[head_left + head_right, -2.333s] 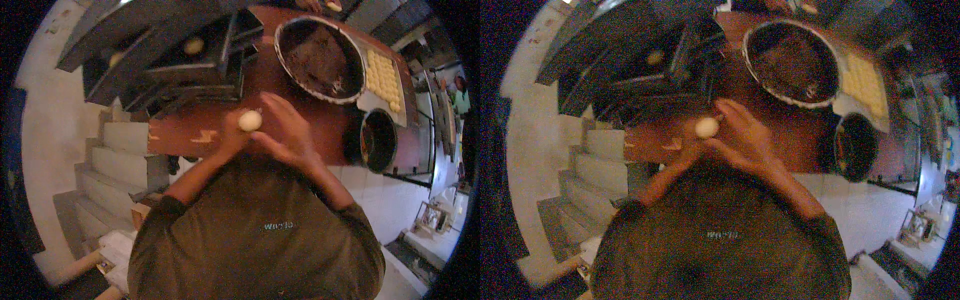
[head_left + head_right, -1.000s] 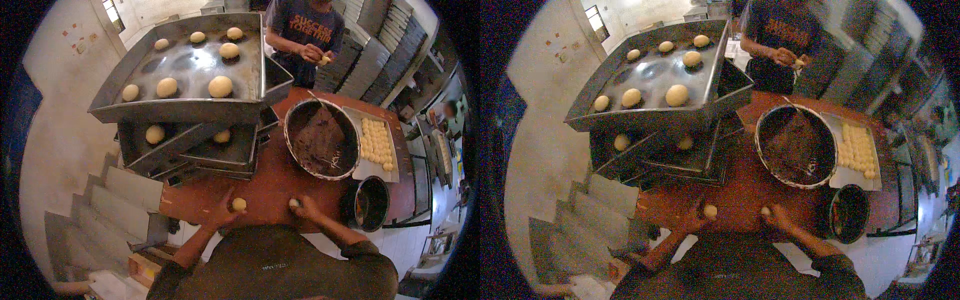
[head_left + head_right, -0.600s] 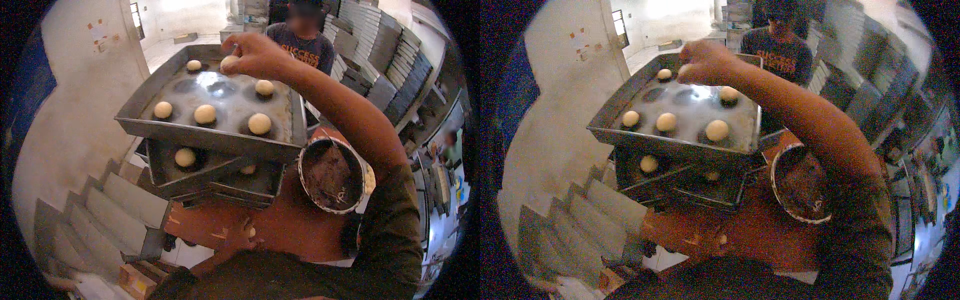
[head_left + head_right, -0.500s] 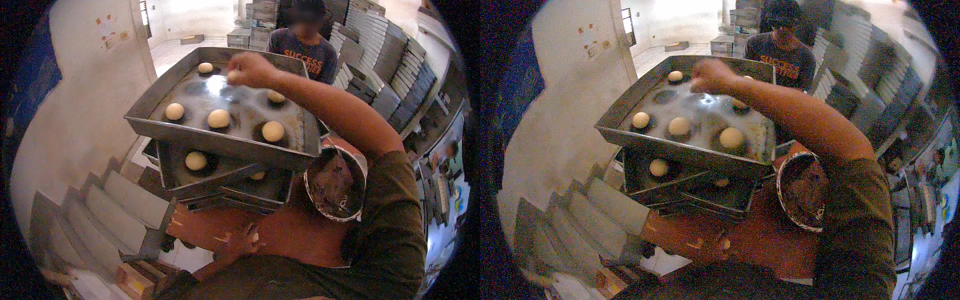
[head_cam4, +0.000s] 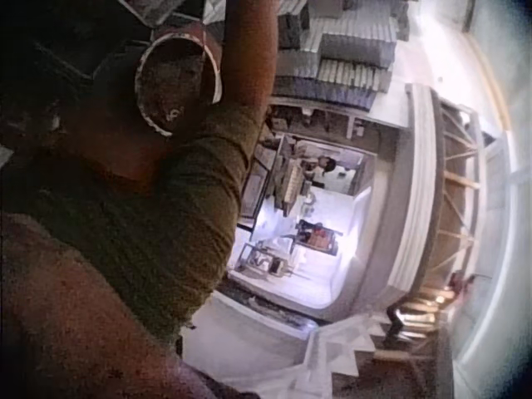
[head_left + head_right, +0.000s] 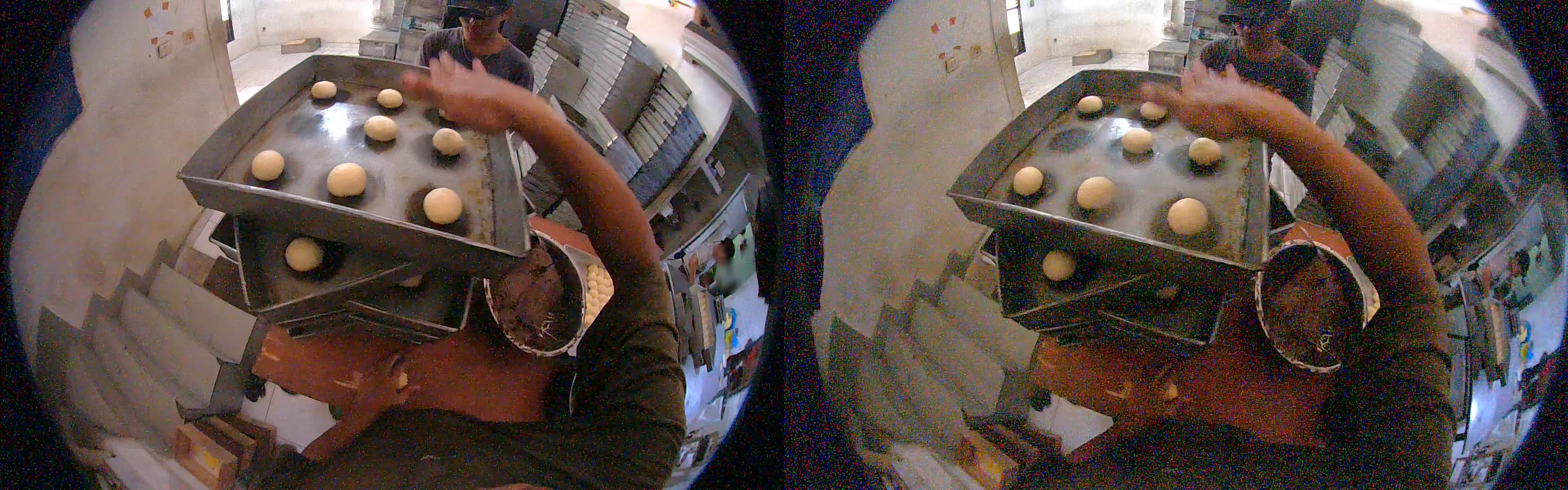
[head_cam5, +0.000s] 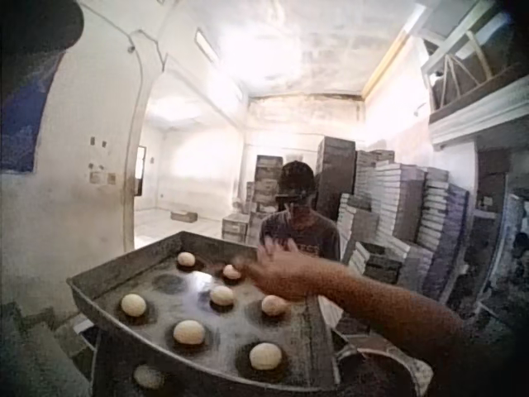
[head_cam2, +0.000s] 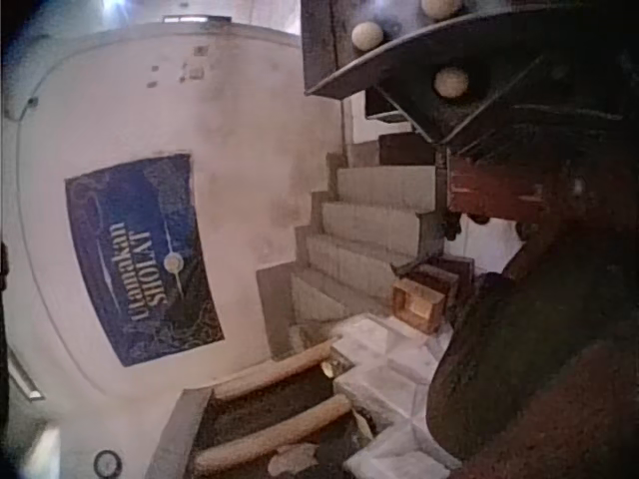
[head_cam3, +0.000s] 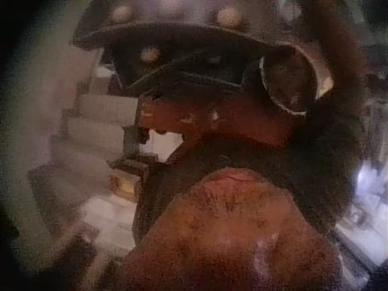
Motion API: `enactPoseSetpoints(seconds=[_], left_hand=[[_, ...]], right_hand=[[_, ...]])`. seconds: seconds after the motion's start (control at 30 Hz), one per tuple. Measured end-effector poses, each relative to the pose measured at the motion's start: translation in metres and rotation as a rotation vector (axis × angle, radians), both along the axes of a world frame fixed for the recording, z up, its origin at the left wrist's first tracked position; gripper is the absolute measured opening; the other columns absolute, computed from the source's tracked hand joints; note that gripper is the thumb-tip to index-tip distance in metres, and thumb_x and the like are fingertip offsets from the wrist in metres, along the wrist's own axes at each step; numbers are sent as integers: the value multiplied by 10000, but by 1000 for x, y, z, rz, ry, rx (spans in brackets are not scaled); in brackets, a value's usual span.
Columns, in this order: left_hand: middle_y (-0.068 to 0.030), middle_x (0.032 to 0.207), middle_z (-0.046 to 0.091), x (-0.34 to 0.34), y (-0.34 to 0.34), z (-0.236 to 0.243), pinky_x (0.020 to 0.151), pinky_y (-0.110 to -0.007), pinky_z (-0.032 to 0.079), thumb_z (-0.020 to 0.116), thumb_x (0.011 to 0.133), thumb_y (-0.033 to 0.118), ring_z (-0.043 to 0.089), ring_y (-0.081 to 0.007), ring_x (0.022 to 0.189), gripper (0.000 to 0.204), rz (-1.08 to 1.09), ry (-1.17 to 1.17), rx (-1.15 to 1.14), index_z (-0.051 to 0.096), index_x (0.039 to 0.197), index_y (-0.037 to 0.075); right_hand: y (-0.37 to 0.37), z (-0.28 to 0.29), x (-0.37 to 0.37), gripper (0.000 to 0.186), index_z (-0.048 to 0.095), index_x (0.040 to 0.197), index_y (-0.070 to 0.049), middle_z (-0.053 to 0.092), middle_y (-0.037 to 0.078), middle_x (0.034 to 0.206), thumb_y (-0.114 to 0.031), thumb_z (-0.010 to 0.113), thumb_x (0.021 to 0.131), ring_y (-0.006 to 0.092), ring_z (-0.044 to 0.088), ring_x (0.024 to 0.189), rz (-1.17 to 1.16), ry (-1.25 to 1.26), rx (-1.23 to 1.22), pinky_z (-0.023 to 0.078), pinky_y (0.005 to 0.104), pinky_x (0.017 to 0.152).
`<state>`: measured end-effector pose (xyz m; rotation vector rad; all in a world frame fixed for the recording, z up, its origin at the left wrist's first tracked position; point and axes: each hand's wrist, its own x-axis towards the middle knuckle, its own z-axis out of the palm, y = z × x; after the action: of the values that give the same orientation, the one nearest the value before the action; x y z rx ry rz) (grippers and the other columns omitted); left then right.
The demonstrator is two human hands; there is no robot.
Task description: The person takes pieces of dough, fills them with chocolate paste from a bowl, rolls the dough into balls, and places them onto metal baking trays, occasionally using a brush to apply a liquid to the trays.
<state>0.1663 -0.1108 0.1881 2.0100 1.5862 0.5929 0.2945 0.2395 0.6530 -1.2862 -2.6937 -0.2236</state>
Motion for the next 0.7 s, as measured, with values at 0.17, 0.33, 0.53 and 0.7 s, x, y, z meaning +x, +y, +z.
enactPoseSetpoints(seconds=[0.17, 0.33, 0.53, 0.7], left_hand=[[-181, 1447, 527, -4, 8, -38, 1002, -565, 483, 670, 861, 647, 568, -449, 1220, 765, 2, -35, 35, 585, 1380, 92], [-191, 1386, 581, -17, -15, -48, 1007, -507, 496, 721, 882, 467, 590, -422, 1187, 549, 185, 115, 302, 679, 1254, 65], [-188, 1354, 620, -25, -40, 7, 1064, -415, 450, 655, 938, 180, 585, -302, 1241, 401, 264, -245, -165, 633, 1282, -25], [-225, 1476, 503, 22, -3, 62, 1109, -485, 403, 639, 943, 162, 539, -413, 1281, 553, 62, -186, -83, 483, 1454, 15]], right_hand=[[-35, -47, 28, 769, 370, 1529, -107, 420, 274, 1470, -656, 169, 1030, 411, 357, 1413, 120, 215, -177, 275, 521, 1177], [-146, -39, 117, 413, 650, 1190, -20, 693, 173, 1135, -297, 369, 1068, 306, 656, 1054, 341, 853, 605, 494, 416, 951], [-326, -292, 177, 119, 725, 935, -50, 734, 143, 916, -167, 708, 913, 301, 724, 834, -54, 1057, -126, 570, 403, 786], [-297, -281, 285, 243, 749, 1056, -49, 739, 146, 1042, -227, 725, 893, 357, 702, 962, -527, 554, 344, 556, 425, 873]])
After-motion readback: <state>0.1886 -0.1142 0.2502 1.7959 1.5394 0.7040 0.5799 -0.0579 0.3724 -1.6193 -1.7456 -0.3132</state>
